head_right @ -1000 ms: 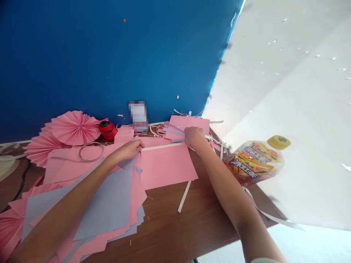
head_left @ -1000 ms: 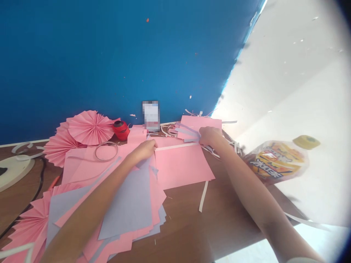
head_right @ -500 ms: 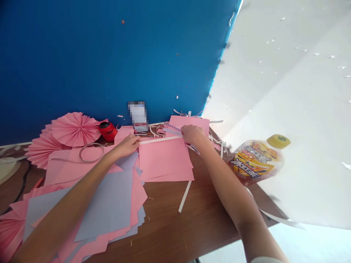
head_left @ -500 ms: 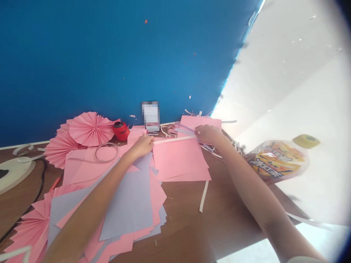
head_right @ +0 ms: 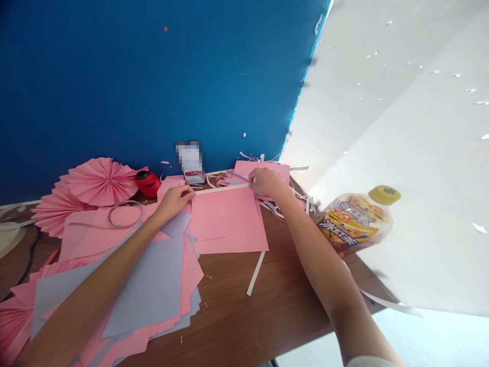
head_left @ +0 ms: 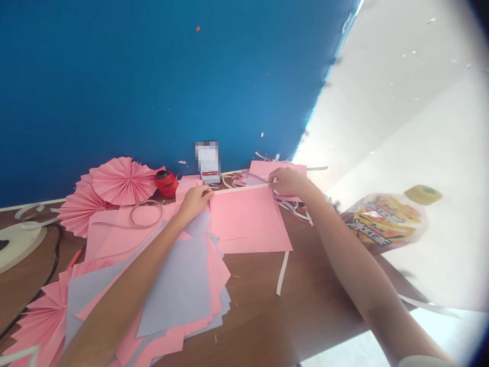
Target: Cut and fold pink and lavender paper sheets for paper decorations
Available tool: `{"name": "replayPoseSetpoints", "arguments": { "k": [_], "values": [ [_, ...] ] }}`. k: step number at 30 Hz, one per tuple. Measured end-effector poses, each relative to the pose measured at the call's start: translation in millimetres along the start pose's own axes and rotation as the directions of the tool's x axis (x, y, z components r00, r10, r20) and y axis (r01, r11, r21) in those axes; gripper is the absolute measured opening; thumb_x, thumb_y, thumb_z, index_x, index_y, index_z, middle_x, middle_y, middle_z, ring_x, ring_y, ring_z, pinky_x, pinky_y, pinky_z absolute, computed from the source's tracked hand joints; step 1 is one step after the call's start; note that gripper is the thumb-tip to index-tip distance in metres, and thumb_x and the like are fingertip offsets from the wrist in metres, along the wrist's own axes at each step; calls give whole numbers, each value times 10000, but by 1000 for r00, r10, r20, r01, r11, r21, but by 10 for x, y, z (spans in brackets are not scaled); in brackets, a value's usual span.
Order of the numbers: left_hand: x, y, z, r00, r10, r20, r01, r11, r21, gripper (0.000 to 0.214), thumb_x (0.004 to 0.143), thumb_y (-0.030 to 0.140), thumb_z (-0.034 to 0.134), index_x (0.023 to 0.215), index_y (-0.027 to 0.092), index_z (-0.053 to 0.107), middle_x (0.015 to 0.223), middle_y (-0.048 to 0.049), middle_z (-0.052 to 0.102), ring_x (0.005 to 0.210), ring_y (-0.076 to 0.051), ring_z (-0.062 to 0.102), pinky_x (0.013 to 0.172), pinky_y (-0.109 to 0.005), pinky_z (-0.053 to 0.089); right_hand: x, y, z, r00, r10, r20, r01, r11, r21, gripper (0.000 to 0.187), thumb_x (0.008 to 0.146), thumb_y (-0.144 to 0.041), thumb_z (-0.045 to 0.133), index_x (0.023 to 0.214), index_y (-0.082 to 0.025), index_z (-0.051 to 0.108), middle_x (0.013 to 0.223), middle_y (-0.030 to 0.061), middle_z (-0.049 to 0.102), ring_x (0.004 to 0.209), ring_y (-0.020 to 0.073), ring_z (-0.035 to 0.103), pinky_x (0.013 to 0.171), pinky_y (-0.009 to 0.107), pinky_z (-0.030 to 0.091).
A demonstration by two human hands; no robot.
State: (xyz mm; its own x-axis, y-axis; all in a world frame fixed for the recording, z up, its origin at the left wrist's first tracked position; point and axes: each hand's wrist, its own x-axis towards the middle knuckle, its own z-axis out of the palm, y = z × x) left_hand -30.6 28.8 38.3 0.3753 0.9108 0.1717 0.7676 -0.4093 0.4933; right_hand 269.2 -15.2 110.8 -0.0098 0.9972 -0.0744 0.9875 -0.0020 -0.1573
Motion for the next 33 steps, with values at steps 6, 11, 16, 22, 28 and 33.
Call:
{"name": "replayPoseSetpoints", "arguments": {
  "k": [6,11,16,22,28,33],
  "values": [
    [1,196,14,993,118,5,-117,981,157,464,830,71,349,1235,158,558,1263,-106,589,1203,-242,486,1048,-378,329,7,-74,54,1000,-17,-2,17,1000,21,254,775,-256,511,944,-264,700,1044,41,674,828,203,601,639,274,401],
    [160,680,172,963,254,85,-248,966,-77,475,907,297,428,1358,148,421,1368,-139,494,1248,-265,448,1030,-389,345,1,-145,95,997,-79,3,79,996,48,253,787,-228,488,929,-260,695,1040,34,673,830,193,596,643,266,391],
    [354,941,340,933,331,141,-267,900,-345,372,897,390,483,1212,200,542,1191,-95,609,1060,-227,565,866,-321,426,8,-217,114,989,-146,9,143,977,156,226,796,-234,503,948,-226,670,944,43,690,785,174,609,615,243,381],
    [438,836,317,945,297,139,-207,869,-450,246,861,359,534,1001,175,620,975,-66,650,865,-188,586,755,-286,430,-49,-301,60,986,-164,40,147,949,278,192,828,-216,482,911,-212,655,831,35,690,716,152,610,591,226,383],
    [489,725,257,945,303,127,-233,892,-388,205,853,344,521,828,167,623,827,-31,615,735,-161,538,662,-267,395,-64,-379,-16,956,-290,-34,288,920,265,201,830,-216,480,977,-231,616,912,22,678,753,150,594,582,220,362],
    [499,707,166,950,293,108,-235,898,-373,210,836,357,532,763,172,600,780,-27,598,696,-157,511,639,-268,379,-68,-460,-73,961,-270,-53,274,954,118,191,826,-209,484,970,-227,607,935,44,667,785,174,586,561,232,314]
  ]
}}
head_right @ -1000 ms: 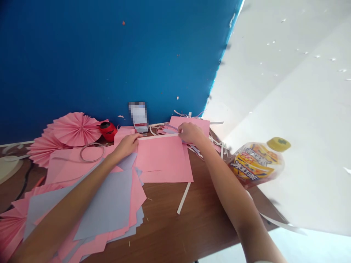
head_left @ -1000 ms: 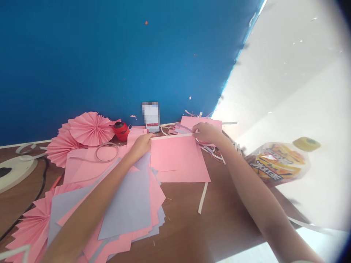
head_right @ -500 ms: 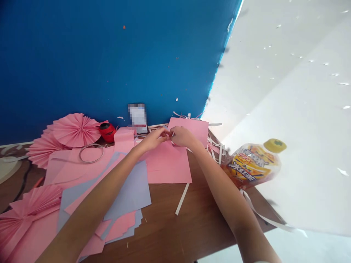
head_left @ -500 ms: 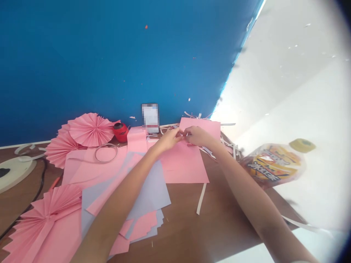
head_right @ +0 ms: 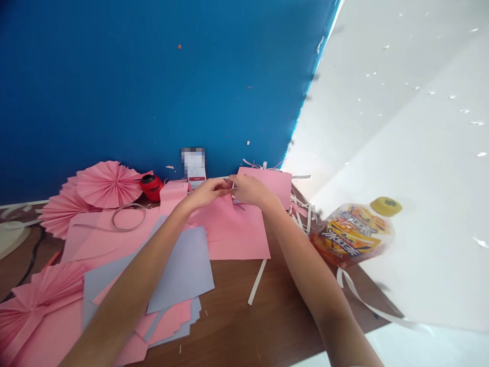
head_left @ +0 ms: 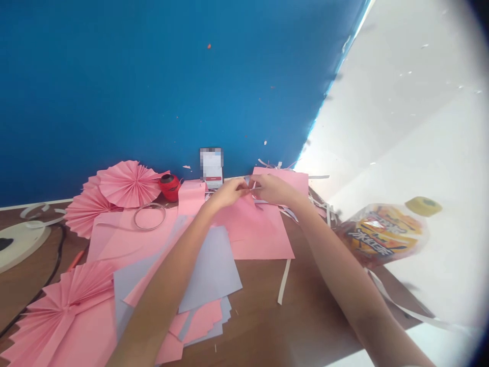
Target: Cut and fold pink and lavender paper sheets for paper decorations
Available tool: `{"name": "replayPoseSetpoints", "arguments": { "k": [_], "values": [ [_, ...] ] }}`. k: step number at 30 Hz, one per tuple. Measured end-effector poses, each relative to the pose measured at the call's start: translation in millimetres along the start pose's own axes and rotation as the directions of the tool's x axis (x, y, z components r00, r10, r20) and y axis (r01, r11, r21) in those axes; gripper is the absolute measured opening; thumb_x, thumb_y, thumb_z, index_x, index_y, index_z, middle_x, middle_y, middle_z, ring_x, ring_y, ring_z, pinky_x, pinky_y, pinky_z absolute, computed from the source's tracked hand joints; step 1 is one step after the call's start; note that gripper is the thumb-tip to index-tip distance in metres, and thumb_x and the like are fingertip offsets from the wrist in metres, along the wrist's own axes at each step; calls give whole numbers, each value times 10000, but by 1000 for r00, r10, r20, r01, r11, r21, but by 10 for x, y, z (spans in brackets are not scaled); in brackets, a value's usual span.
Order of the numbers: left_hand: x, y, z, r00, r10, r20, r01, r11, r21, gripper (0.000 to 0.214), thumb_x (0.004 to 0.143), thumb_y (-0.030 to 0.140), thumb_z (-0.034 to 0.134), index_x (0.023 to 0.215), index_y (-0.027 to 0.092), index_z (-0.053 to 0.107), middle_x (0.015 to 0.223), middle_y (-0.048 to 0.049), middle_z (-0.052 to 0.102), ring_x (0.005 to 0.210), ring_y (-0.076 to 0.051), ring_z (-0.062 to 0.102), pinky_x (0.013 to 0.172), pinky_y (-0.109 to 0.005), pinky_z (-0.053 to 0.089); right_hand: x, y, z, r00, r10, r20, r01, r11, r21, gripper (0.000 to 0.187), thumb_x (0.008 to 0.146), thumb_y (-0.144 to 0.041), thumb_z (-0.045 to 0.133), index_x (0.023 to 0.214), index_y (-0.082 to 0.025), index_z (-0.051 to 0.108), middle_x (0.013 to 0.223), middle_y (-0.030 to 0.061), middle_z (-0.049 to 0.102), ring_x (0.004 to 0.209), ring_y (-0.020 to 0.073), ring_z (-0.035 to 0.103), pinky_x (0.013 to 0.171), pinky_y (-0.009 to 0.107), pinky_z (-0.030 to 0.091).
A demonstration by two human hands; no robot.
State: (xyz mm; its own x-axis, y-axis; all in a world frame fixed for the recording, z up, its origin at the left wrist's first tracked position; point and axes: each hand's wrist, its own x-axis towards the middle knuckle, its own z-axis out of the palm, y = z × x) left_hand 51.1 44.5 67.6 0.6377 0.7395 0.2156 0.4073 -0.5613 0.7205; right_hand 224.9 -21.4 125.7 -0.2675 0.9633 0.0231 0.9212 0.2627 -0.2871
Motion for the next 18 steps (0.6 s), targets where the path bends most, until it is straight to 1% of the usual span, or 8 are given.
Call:
{"name": "replayPoseSetpoints", "arguments": {
  "k": [2,5,9,12,14,16,18],
  "values": [
    [-22,40,-34,1000,-17,-4,17,1000,-9,209,833,362,528,786,174,605,777,-28,602,689,-156,508,632,-266,374,-14,-26,-20,1000,3,-27,-3,1000,-27,185,836,-218,478,970,-225,606,941,49,668,793,180,587,565,236,306],
    [-54,114,-54,1000,-12,20,13,999,-40,237,842,368,496,809,171,624,797,-32,612,694,-153,508,631,-260,370,-39,-48,-37,998,-2,-70,-1,999,-47,187,840,-201,473,948,-231,622,946,42,671,811,183,590,584,237,309],
    [-55,156,-35,999,-34,6,35,995,-97,228,828,333,483,814,161,631,811,-34,616,731,-158,523,653,-257,383,-34,-46,-7,992,-51,-112,42,996,-85,204,851,-190,464,964,-229,629,922,40,674,808,185,591,609,240,316],
    [-45,145,-27,999,-47,13,48,981,-190,245,830,357,481,836,164,633,858,-33,622,801,-163,537,715,-259,398,-16,-16,35,989,-81,-123,71,994,-83,219,886,-222,432,1018,-222,607,912,45,670,785,182,586,598,239,306],
    [-50,139,-30,999,-41,27,47,962,-271,269,840,395,477,836,169,622,876,-26,617,818,-153,530,734,-252,394,-10,14,49,984,-105,-141,97,993,-64,211,901,-233,411,1009,-223,592,903,37,667,772,177,580,595,235,300],
    [-61,135,-34,998,-48,37,58,935,-349,272,841,415,490,845,174,616,862,-18,607,800,-137,518,722,-238,385,-12,38,43,975,-140,-170,135,990,-38,196,904,-225,398,976,-222,580,906,26,664,781,171,575,602,231,298],
    [-66,128,-26,996,-81,31,87,910,-406,257,827,415,522,855,178,617,815,-8,591,755,-124,501,688,-229,373,-14,48,22,963,-174,-205,171,985,-31,190,898,-196,390,947,-219,572,925,19,662,814,168,572,613,228,296]
  ]
}}
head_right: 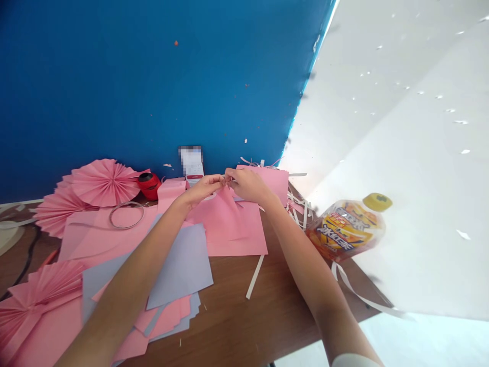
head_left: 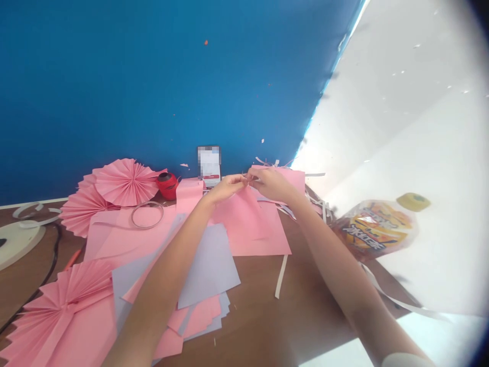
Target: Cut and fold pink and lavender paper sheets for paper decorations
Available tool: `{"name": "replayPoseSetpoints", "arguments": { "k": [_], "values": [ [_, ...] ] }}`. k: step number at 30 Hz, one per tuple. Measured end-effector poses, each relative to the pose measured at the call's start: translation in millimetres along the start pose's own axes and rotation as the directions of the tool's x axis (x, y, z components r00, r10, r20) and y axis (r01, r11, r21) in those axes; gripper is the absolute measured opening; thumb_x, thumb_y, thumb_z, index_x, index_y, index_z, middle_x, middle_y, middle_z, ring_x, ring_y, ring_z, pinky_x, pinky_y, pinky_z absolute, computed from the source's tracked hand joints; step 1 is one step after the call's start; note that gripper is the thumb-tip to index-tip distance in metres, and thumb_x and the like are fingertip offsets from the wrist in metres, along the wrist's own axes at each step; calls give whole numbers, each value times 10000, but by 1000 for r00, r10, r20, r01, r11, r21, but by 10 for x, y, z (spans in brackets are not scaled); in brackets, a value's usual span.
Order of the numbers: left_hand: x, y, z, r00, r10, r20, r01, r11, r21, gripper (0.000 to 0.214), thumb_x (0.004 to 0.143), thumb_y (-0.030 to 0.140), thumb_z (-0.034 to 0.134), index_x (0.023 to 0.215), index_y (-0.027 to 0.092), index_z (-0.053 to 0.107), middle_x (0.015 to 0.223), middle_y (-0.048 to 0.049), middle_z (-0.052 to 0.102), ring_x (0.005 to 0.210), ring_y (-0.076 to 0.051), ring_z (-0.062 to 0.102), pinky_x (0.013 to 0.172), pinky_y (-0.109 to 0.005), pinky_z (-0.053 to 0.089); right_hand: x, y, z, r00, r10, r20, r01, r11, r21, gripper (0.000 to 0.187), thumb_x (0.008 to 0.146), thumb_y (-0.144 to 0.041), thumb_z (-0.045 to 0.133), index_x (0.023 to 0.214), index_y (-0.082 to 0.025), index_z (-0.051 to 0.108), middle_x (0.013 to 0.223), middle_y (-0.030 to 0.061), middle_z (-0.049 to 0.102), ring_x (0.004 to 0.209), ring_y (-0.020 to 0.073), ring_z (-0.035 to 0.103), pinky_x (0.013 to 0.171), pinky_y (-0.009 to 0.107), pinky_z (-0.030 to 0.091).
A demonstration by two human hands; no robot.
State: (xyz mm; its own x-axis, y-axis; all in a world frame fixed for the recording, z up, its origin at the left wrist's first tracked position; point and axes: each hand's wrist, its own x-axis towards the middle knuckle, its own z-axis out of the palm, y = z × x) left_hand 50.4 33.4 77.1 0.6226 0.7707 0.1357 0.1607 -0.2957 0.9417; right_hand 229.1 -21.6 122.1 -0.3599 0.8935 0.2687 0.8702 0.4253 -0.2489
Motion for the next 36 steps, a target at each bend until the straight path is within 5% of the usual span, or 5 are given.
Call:
{"name": "replayPoseSetpoints", "arguments": {
  "k": [8,13,17,22,36],
  "values": [
    [116,-156,176,996,-31,-81,17,985,-170,228,813,383,540,829,174,630,757,-1,574,667,-108,461,612,-233,344,20,-63,-43,998,69,-16,-71,973,-219,203,830,-150,427,872,-217,614,862,54,648,791,196,543,593,258,250],
    [97,-351,136,927,-241,-287,186,961,-206,214,775,373,602,791,160,616,774,-31,599,702,-139,511,620,-252,383,-61,-206,-237,1000,-3,-31,-1,993,-121,241,775,-92,416,831,-207,621,785,32,634,700,159,506,583,255,236],
    [74,-361,23,965,-125,-231,53,954,-295,280,768,434,624,897,185,622,850,-24,618,729,-130,542,669,-243,405,-119,-258,-426,979,76,-191,-62,995,78,241,806,-159,413,872,-192,643,780,33,636,685,150,494,603,259,269],
    [118,-200,-4,977,5,-215,-38,988,-147,293,796,431,603,936,174,624,886,-23,629,806,-138,546,729,-242,392,-6,13,-254,976,208,-64,-177,929,325,205,741,-209,477,829,-188,661,687,7,623,587,125,491,569,255,304],
    [83,-349,-96,996,-50,71,53,998,-31,356,737,363,669,1036,181,607,1005,-81,663,883,-175,608,771,-291,433,107,358,167,792,552,-260,-569,822,12,388,756,-246,524,1124,-254,646,889,69,682,808,244,612,663,322,415]
  ]
}}
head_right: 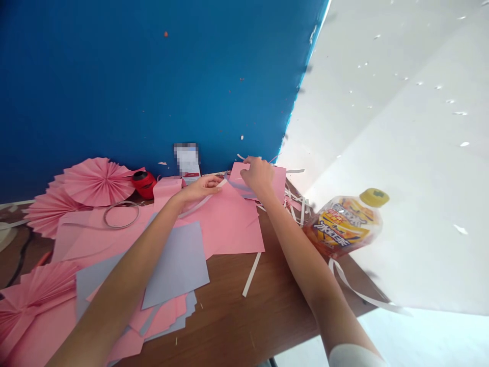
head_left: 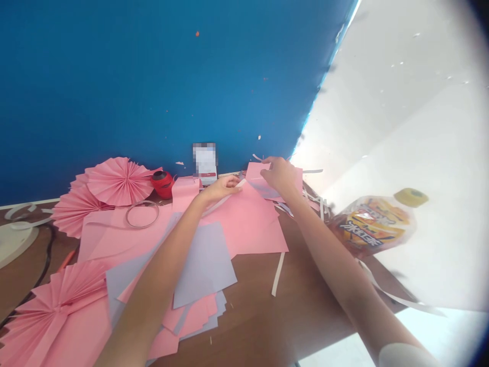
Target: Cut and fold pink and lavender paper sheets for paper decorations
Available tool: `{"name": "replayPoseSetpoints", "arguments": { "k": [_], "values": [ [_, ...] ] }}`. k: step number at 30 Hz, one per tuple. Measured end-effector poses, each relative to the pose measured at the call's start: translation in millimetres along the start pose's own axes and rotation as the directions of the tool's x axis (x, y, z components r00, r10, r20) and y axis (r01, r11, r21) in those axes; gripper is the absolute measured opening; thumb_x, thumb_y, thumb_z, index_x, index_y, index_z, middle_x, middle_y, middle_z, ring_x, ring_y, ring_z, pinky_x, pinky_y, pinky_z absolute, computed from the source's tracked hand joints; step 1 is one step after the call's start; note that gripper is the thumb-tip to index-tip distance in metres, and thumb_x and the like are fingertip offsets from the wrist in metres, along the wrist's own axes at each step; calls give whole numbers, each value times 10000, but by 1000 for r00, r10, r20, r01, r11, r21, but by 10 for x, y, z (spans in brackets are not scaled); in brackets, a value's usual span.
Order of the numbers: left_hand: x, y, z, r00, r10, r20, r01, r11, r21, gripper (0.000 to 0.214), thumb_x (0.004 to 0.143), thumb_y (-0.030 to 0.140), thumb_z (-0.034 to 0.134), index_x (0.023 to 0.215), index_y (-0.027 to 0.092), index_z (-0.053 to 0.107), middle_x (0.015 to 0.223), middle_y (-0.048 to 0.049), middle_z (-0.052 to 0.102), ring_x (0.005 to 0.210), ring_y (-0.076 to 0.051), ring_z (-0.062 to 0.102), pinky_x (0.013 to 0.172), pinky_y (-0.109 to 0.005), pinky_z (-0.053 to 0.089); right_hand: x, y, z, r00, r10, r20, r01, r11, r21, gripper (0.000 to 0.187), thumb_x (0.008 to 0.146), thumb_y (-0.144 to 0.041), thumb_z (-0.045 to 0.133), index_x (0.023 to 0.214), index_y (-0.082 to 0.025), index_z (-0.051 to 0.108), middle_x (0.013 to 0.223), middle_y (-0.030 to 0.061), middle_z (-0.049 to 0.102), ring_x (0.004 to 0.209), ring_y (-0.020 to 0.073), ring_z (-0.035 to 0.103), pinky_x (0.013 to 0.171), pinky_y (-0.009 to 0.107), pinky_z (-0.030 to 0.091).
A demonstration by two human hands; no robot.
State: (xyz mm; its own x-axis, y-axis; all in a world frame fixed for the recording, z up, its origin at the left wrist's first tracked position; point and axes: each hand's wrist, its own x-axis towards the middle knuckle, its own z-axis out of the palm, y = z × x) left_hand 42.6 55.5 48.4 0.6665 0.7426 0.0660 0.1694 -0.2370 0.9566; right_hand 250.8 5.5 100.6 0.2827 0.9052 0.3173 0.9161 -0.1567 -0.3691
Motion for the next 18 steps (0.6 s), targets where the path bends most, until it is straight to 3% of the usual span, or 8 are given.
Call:
{"name": "replayPoseSetpoints", "arguments": {
  "k": [3,5,9,12,15,18],
  "values": [
    [-22,-94,-79,984,-81,157,56,986,157,260,683,318,674,896,173,643,940,-68,678,834,-198,621,708,-287,440,-10,-13,153,999,-51,-6,49,987,-152,379,821,-195,444,1149,-226,632,957,119,679,884,282,617,709,355,424],
    [-46,-103,-125,976,-119,180,65,957,281,195,660,302,662,808,177,634,848,-40,667,762,-194,609,641,-268,422,-27,-19,233,992,-102,74,116,968,-221,339,833,-181,429,1087,-191,653,984,143,674,912,295,616,733,368,430],
    [-96,-14,-187,998,-39,55,16,927,374,172,715,322,594,812,179,594,827,-22,618,719,-167,558,591,-247,380,-66,2,272,941,-89,327,167,961,-218,256,809,-200,488,977,-158,677,1000,158,675,910,297,628,771,374,442],
    [-117,56,-213,994,30,-103,10,931,366,183,764,350,565,833,181,557,791,-10,577,663,-138,512,555,-231,343,-60,6,197,959,-75,272,128,975,-182,318,891,-257,392,1009,-136,661,1037,194,659,972,322,612,827,420,427],
    [-122,107,-219,979,54,-197,5,958,287,208,782,382,569,826,185,518,733,4,547,631,-126,502,530,-213,327,-26,-32,118,974,-159,162,153,987,45,415,947,-390,305,1094,-165,622,1081,168,652,1018,304,594,857,424,424],
    [-124,172,-209,982,74,-172,-42,982,182,233,783,393,587,861,186,516,747,4,554,640,-121,517,532,-202,345,-8,-84,98,937,-288,196,194,899,393,432,869,-444,478,1214,-196,548,1144,112,638,995,257,602,827,374,462]
  ]
}}
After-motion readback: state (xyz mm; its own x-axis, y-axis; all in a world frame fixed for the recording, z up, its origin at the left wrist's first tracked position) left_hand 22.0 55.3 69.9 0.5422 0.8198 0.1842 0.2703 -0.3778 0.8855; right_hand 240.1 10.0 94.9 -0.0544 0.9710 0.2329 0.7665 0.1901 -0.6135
